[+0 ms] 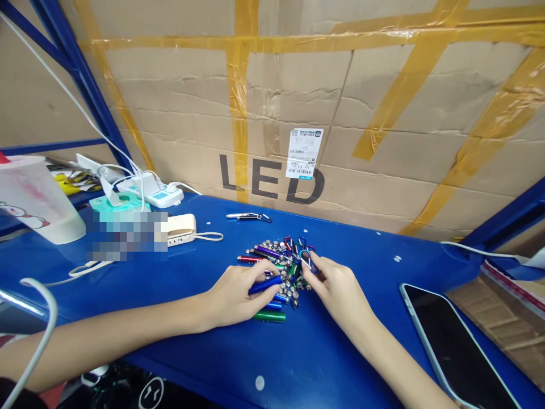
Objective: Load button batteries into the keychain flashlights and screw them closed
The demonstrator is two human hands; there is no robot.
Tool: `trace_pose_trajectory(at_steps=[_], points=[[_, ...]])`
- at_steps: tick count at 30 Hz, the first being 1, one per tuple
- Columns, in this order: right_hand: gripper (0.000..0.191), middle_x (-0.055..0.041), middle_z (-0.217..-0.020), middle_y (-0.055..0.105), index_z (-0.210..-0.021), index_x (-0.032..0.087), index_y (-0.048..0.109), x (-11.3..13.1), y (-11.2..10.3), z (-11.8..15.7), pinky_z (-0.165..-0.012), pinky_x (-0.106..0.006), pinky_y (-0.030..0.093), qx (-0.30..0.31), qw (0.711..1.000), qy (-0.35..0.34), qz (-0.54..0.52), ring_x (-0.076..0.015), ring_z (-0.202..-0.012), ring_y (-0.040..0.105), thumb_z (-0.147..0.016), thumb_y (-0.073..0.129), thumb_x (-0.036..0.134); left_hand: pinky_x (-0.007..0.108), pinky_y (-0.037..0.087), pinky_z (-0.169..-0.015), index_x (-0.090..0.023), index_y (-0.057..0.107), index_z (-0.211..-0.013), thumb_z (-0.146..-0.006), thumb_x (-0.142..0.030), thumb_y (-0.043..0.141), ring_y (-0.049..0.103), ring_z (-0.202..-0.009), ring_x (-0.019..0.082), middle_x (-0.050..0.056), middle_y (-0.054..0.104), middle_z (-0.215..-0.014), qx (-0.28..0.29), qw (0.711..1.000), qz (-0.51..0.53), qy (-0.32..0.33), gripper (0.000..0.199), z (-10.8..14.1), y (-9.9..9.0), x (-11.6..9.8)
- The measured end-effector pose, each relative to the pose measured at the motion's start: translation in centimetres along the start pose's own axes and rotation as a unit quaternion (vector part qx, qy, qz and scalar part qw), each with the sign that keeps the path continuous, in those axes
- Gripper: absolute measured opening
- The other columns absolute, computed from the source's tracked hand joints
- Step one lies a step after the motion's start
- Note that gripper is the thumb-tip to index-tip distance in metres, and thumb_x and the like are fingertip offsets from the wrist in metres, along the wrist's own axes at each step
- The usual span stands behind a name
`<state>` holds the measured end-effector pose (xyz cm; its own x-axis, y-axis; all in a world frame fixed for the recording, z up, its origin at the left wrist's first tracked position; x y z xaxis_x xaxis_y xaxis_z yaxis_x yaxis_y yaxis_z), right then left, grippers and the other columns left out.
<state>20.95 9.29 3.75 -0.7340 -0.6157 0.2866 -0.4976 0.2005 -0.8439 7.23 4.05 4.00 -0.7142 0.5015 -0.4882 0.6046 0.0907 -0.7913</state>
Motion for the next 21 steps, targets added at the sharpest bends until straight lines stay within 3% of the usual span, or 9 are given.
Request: trace_pose_trajectory(at_steps=[5, 12, 16, 21], points=[[0.046, -0.0035, -0.053, 0.059, -0.081, 0.019, 0.064, -1.3, 0.2, 0.0, -0.042, -0.024, 0.031, 0.060, 0.993, 0.073, 0.065, -0.0175, -0.047, 0.055, -0.088, 0.029, 0.048, 0.020, 0.038, -0.053, -0.020, 0.052, -0.098, -0.087, -0.035, 0.041, 0.058, -0.053, 0.011, -0.004, 0.062, -0.062, -0.009, 1.000, -0.007, 0.002, 0.022, -0.1, -0.1, 0.1], [0.035, -0.0055, -0.057, 0.062, -0.067, 0.021, 0.059, -2.6, -0.2, 0.4, -0.041, -0.023, 0.026, 0.106, 0.964, 0.176, 0.168, -0.0229, -0.055, 0.061, -0.085, 0.040, 0.044, 0.021, 0.041, -0.059, -0.020, 0.053, -0.100, -0.090, -0.036, 0.036, 0.061, -0.064, 0.012, -0.002, 0.065, -0.072, -0.027, 0.999, -0.021, 0.019, 0.025, -0.3, -0.8, -0.1], [0.039, -0.0058, -0.055, 0.062, -0.060, 0.020, 0.058, -2.8, -0.1, 0.6, -0.041, -0.023, 0.025, 0.119, 0.956, 0.188, 0.190, -0.0220, -0.053, 0.060, -0.085, 0.040, 0.044, 0.021, 0.040, -0.056, -0.020, 0.052, -0.100, -0.090, -0.038, 0.035, 0.061, -0.061, 0.013, -0.003, 0.064, -0.069, -0.022, 0.999, -0.031, 0.011, 0.026, -0.4, -0.7, 0.0], [0.035, -0.0045, -0.053, 0.062, -0.057, 0.021, 0.061, -2.5, -0.6, 0.5, -0.040, -0.023, 0.027, 0.080, 0.968, 0.170, 0.164, -0.0207, -0.050, 0.059, -0.082, 0.046, 0.040, 0.021, 0.040, -0.056, -0.020, 0.053, -0.096, -0.090, -0.039, 0.037, 0.061, -0.063, 0.012, -0.003, 0.064, -0.071, -0.026, 0.999, -0.034, 0.022, 0.026, -0.5, -0.8, -0.2]])
Point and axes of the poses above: each hand's wrist, its own z-axis away from the middle knuckle, its own y-axis out of the palm, x = y × z, the point moved 8 cm from there along -z, towards the middle knuckle
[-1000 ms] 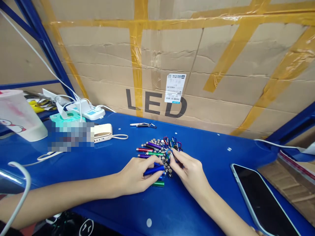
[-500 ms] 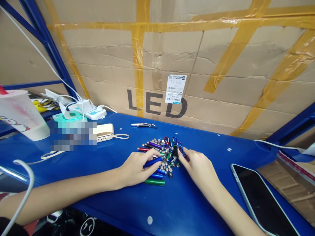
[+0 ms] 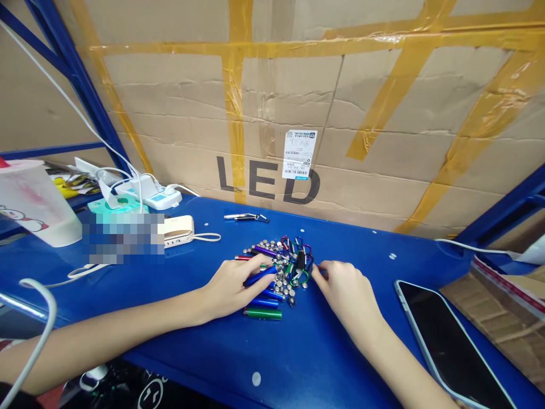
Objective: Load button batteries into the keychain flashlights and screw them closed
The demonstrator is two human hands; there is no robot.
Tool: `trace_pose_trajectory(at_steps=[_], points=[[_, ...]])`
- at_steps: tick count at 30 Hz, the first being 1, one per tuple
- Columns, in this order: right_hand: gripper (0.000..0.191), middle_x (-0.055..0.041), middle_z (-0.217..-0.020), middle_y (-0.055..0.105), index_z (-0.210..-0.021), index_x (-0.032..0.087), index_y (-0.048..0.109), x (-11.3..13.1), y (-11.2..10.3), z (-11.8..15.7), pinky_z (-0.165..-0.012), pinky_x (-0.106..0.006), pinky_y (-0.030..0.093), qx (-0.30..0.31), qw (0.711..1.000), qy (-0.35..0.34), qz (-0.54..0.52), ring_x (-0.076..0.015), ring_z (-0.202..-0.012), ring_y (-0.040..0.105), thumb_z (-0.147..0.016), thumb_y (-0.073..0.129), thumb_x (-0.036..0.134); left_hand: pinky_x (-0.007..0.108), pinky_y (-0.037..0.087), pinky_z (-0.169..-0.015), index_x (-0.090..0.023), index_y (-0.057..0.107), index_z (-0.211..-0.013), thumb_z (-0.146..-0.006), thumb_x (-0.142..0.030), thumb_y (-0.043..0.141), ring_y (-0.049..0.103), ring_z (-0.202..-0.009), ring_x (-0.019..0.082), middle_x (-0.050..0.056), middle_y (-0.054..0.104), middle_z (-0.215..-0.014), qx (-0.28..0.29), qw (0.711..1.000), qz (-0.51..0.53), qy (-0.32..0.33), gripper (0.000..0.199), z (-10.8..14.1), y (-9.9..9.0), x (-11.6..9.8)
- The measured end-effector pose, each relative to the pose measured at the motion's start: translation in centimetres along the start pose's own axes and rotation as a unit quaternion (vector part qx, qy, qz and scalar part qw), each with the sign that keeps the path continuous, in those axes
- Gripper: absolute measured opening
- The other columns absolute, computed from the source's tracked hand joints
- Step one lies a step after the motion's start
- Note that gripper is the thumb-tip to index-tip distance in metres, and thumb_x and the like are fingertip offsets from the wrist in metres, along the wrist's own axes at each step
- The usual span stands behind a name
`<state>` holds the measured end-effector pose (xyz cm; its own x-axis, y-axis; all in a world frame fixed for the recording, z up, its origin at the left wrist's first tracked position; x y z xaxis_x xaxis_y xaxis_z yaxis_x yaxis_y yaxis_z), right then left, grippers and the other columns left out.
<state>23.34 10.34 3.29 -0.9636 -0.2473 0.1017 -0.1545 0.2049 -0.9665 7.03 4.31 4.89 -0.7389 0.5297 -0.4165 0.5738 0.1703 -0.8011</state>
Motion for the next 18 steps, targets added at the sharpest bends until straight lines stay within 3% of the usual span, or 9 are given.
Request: trace_pose_trajectory(at_steps=[4, 6, 9, 13, 18], points=[[0.032, -0.0023, -0.062, 0.064, -0.074, 0.022, 0.067, 1.6, -1.5, 0.5, -0.045, -0.024, 0.037, -0.059, 0.987, -0.072, -0.132, -0.0154, -0.050, 0.057, -0.084, 0.045, 0.043, 0.019, 0.040, -0.055, -0.020, 0.054, -0.094, -0.089, -0.038, 0.039, 0.061, -0.060, 0.011, -0.004, 0.064, -0.069, -0.010, 1.000, -0.005, 0.011, 0.024, 0.0, -0.2, -0.1], [0.032, -0.0029, -0.072, 0.064, -0.085, 0.022, 0.067, 2.8, -2.3, 1.2, -0.049, -0.023, 0.042, -0.077, 0.961, -0.123, -0.235, -0.0117, -0.049, 0.054, -0.086, 0.044, 0.043, 0.019, 0.040, -0.055, -0.020, 0.055, -0.092, -0.088, -0.039, 0.041, 0.061, -0.060, 0.011, -0.003, 0.065, -0.070, -0.009, 1.000, -0.009, 0.018, 0.024, 0.0, -0.1, -0.1], [0.030, -0.0052, -0.079, 0.063, -0.088, 0.019, 0.067, 4.2, -2.7, 2.1, -0.047, -0.022, 0.044, -0.069, 0.914, -0.158, -0.366, -0.0103, -0.050, 0.053, -0.086, 0.046, 0.040, 0.020, 0.042, -0.057, -0.020, 0.055, -0.093, -0.088, -0.041, 0.041, 0.063, -0.065, 0.012, -0.002, 0.067, -0.076, 0.003, 0.999, -0.017, 0.035, 0.025, 0.2, 0.3, -0.2], [0.023, -0.0055, -0.079, 0.063, -0.080, 0.018, 0.069, 5.0, -2.1, 2.8, -0.044, -0.021, 0.046, -0.029, 0.873, -0.153, -0.462, -0.0094, -0.048, 0.054, -0.081, 0.056, 0.036, 0.021, 0.045, -0.060, -0.019, 0.054, -0.098, -0.089, -0.043, 0.039, 0.066, -0.071, 0.015, 0.000, 0.069, -0.081, 0.018, 0.997, -0.033, 0.062, 0.029, 0.4, 0.8, -0.5], [0.016, -0.0033, -0.071, 0.064, -0.077, 0.019, 0.070, 3.8, -0.8, 2.2, -0.041, -0.020, 0.046, -0.016, 0.840, -0.081, -0.536, -0.0077, -0.042, 0.052, -0.071, 0.067, 0.033, 0.021, 0.045, -0.059, -0.019, 0.053, -0.098, -0.089, -0.042, 0.038, 0.066, -0.073, 0.015, 0.000, 0.069, -0.082, 0.010, 0.998, -0.039, 0.042, 0.029, 0.4, 0.7, -0.1]])
Point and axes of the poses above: each hand's wrist, its own z-axis away from the middle knuckle, its own y-axis out of the palm, x = y × z, the point moved 8 cm from there along -z, towards the middle knuckle
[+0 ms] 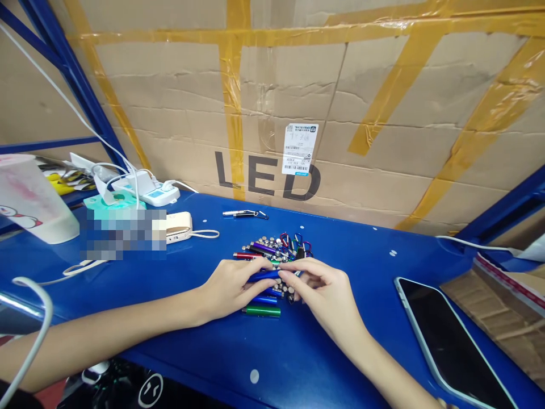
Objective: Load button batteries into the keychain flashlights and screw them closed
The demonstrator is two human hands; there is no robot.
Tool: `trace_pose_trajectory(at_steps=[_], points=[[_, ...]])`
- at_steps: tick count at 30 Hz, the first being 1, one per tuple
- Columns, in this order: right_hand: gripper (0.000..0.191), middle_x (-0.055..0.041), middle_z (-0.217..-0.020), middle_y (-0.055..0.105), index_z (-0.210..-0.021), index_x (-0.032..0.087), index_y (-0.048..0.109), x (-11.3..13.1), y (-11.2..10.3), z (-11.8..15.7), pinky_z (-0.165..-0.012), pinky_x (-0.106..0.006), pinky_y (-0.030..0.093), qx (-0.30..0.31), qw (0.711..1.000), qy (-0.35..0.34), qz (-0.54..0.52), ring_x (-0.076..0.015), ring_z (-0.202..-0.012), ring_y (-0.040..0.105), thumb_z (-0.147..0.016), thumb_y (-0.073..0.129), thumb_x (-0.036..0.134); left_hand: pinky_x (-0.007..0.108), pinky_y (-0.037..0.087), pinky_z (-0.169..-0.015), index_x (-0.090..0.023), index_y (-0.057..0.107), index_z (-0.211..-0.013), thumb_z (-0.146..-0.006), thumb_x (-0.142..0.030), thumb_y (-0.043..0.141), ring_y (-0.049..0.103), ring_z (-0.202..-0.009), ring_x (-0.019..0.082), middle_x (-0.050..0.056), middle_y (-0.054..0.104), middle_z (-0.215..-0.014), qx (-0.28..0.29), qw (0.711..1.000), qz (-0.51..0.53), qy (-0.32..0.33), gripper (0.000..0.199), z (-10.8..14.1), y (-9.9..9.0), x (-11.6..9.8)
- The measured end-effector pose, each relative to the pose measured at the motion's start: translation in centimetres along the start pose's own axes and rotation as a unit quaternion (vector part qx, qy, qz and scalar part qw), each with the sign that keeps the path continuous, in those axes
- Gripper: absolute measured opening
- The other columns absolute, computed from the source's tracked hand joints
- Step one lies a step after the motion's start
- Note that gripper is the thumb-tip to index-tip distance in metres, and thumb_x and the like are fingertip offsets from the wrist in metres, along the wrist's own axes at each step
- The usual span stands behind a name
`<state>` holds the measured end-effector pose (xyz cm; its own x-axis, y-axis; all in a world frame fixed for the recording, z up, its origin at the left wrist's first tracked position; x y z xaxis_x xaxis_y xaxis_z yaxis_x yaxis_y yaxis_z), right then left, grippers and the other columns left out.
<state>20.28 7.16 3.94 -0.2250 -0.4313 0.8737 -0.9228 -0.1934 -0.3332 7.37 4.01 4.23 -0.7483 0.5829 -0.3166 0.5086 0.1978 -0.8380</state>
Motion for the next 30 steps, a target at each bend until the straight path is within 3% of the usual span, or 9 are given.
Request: trace_pose_trajectory(at_steps=[7, 12, 17, 19, 22, 25, 30], points=[[0.009, -0.0023, -0.070, 0.063, -0.069, 0.019, 0.070, 0.1, -0.1, -0.5, -0.041, -0.019, 0.049, 0.010, 0.995, -0.005, -0.098, -0.0073, -0.043, 0.054, -0.064, 0.073, 0.025, 0.022, 0.043, -0.062, -0.022, 0.054, -0.100, -0.091, -0.038, 0.037, 0.064, -0.071, 0.014, -0.003, 0.067, -0.082, 0.060, 0.990, 0.109, -0.068, 0.025, -0.1, 0.4, 0.2], [0.009, -0.0013, -0.067, 0.060, -0.063, 0.017, 0.067, 0.8, 0.1, -0.2, -0.038, -0.018, 0.047, -0.001, 0.994, -0.011, -0.112, -0.0065, -0.041, 0.053, -0.066, 0.070, 0.024, 0.021, 0.041, -0.067, -0.023, 0.055, -0.100, -0.091, -0.035, 0.035, 0.059, -0.074, 0.012, -0.003, 0.064, -0.084, 0.099, 0.974, 0.187, -0.079, 0.025, -0.2, 0.6, -0.4], [0.015, -0.0007, -0.063, 0.059, -0.066, 0.017, 0.067, -0.3, -1.7, -0.7, -0.035, -0.017, 0.042, -0.072, 0.995, 0.013, -0.069, -0.0061, -0.040, 0.050, -0.067, 0.070, 0.032, 0.020, 0.036, -0.060, -0.019, 0.054, -0.079, -0.092, -0.037, 0.031, 0.051, -0.064, 0.010, -0.004, 0.055, -0.068, 0.115, 0.957, 0.241, -0.116, 0.032, -0.4, 0.9, 0.6], [0.020, 0.0017, -0.051, 0.055, -0.069, 0.017, 0.067, -1.2, -3.0, -1.2, -0.033, -0.017, 0.038, -0.109, 0.992, 0.043, -0.052, -0.0062, -0.037, 0.047, -0.066, 0.070, 0.036, 0.020, 0.036, -0.058, -0.018, 0.052, -0.073, -0.092, -0.039, 0.029, 0.049, -0.062, 0.010, -0.004, 0.052, -0.065, 0.104, 0.951, 0.257, -0.137, 0.036, -0.6, 0.8, 1.3], [0.028, 0.0033, -0.042, 0.051, -0.073, 0.016, 0.067, -2.1, -4.2, -1.7, -0.033, -0.017, 0.037, -0.132, 0.988, 0.083, -0.022, -0.0067, -0.035, 0.043, -0.064, 0.070, 0.042, 0.022, 0.037, -0.060, -0.020, 0.053, -0.082, -0.090, -0.041, 0.033, 0.050, -0.065, 0.011, -0.004, 0.054, -0.068, 0.079, 0.958, 0.226, -0.158, 0.031, -1.0, 0.4, 2.6], [0.033, 0.0025, -0.041, 0.052, -0.072, 0.014, 0.067, -2.3, -3.6, -1.9, -0.032, -0.018, 0.035, -0.104, 0.989, 0.101, -0.006, -0.0075, -0.035, 0.044, -0.062, 0.070, 0.045, 0.026, 0.040, -0.070, -0.022, 0.054, -0.093, -0.087, -0.041, 0.041, 0.053, -0.077, 0.015, -0.001, 0.057, -0.079, 0.063, 0.977, 0.155, -0.135, 0.024, -1.3, 0.3, 3.0], [0.031, 0.0000, -0.050, 0.056, -0.071, 0.013, 0.067, -1.8, -2.4, -1.9, -0.032, -0.019, 0.033, -0.057, 0.996, 0.071, 0.016, -0.0074, -0.037, 0.045, -0.064, 0.069, 0.044, 0.029, 0.043, -0.072, -0.021, 0.055, -0.094, -0.083, -0.037, 0.053, 0.049, -0.084, 0.018, 0.002, 0.056, -0.084, 0.058, 0.991, 0.086, -0.089, 0.020, -1.3, 0.6, 3.0]])
Point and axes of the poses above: each hand's wrist, its own z-axis away from the middle knuckle, its own y-axis out of the palm, x = y × z, the point moved 8 cm from there along -z, towards the middle knuckle
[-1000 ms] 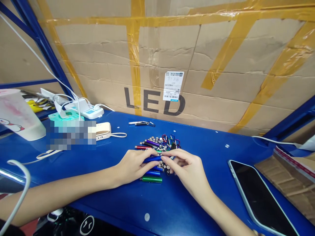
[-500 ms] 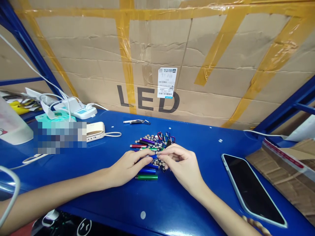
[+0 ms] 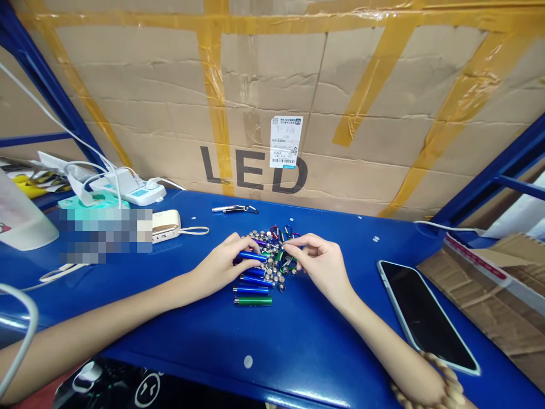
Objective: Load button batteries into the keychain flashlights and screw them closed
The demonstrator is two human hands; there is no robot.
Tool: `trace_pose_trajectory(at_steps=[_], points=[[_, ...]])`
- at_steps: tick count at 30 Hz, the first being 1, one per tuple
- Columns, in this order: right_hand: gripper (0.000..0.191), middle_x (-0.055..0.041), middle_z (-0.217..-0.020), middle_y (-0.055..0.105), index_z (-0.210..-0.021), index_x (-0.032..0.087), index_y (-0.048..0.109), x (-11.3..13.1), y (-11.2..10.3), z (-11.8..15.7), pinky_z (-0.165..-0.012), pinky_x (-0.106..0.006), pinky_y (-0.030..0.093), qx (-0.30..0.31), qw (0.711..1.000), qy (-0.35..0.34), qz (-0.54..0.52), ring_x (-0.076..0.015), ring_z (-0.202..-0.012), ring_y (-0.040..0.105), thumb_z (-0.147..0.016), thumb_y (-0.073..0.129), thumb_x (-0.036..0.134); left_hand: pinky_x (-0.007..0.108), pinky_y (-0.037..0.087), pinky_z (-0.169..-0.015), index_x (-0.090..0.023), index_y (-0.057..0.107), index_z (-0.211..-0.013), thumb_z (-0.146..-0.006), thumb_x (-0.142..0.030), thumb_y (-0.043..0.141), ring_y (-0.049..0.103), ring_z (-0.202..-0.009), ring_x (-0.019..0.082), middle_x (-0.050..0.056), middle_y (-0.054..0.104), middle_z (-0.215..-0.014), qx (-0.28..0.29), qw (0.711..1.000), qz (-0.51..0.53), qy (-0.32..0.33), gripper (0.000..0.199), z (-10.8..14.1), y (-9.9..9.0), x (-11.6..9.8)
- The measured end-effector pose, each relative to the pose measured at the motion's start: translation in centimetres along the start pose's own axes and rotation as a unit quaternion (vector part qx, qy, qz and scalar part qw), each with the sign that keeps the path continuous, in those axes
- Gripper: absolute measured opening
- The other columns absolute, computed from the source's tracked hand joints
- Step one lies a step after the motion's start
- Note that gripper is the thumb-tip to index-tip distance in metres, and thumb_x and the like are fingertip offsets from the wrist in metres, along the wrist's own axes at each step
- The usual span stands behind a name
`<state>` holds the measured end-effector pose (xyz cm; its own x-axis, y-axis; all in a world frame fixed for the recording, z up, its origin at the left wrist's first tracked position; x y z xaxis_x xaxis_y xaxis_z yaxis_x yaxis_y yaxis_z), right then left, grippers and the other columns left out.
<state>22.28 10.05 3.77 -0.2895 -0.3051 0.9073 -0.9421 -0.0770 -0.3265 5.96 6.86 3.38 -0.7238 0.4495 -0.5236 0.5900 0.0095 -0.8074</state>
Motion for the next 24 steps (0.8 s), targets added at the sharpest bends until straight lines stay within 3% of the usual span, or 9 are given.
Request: trace_pose_trajectory(at_steps=[4, 19, 24], points=[[0.028, -0.0041, -0.068, 0.061, -0.070, 0.013, 0.067, 0.2, 0.2, 0.0, -0.037, -0.021, 0.039, 0.018, 0.999, -0.038, 0.012, -0.0072, -0.040, 0.049, -0.067, 0.068, 0.041, 0.030, 0.042, -0.075, -0.019, 0.056, -0.092, -0.083, -0.026, 0.054, 0.044, -0.084, 0.018, 0.002, 0.060, -0.086, -0.010, 0.998, -0.021, 0.050, 0.012, 0.1, 0.0, -0.5], [0.026, -0.0038, -0.073, 0.062, -0.073, 0.015, 0.067, 0.5, 0.7, 0.2, -0.042, -0.023, 0.044, 0.040, 0.995, -0.086, 0.040, -0.0076, -0.042, 0.051, -0.072, 0.064, 0.041, 0.030, 0.036, -0.071, -0.021, 0.061, -0.105, -0.089, -0.013, 0.040, 0.039, -0.083, 0.019, 0.006, 0.054, -0.093, -0.028, 0.979, -0.148, 0.137, 0.028, 0.5, 0.1, -1.6], [0.026, -0.0046, -0.075, 0.062, -0.074, 0.016, 0.067, 1.1, 0.9, 0.3, -0.043, -0.023, 0.044, 0.041, 0.990, -0.113, 0.067, -0.0075, -0.042, 0.050, -0.075, 0.061, 0.041, 0.030, 0.032, -0.067, -0.023, 0.062, -0.103, -0.090, -0.021, 0.040, 0.039, -0.080, 0.018, 0.006, 0.053, -0.086, -0.039, 0.969, -0.188, 0.156, 0.026, 0.6, -0.3, -2.0]])
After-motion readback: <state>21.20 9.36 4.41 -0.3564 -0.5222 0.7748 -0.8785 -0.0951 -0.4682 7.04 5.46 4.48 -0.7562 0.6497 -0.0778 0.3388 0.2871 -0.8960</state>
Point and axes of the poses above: each hand's wrist, its own z-axis away from the middle knuckle, its own y-axis out of the palm, x = y × z, the point moved 8 cm from there along -z, towards the middle knuckle
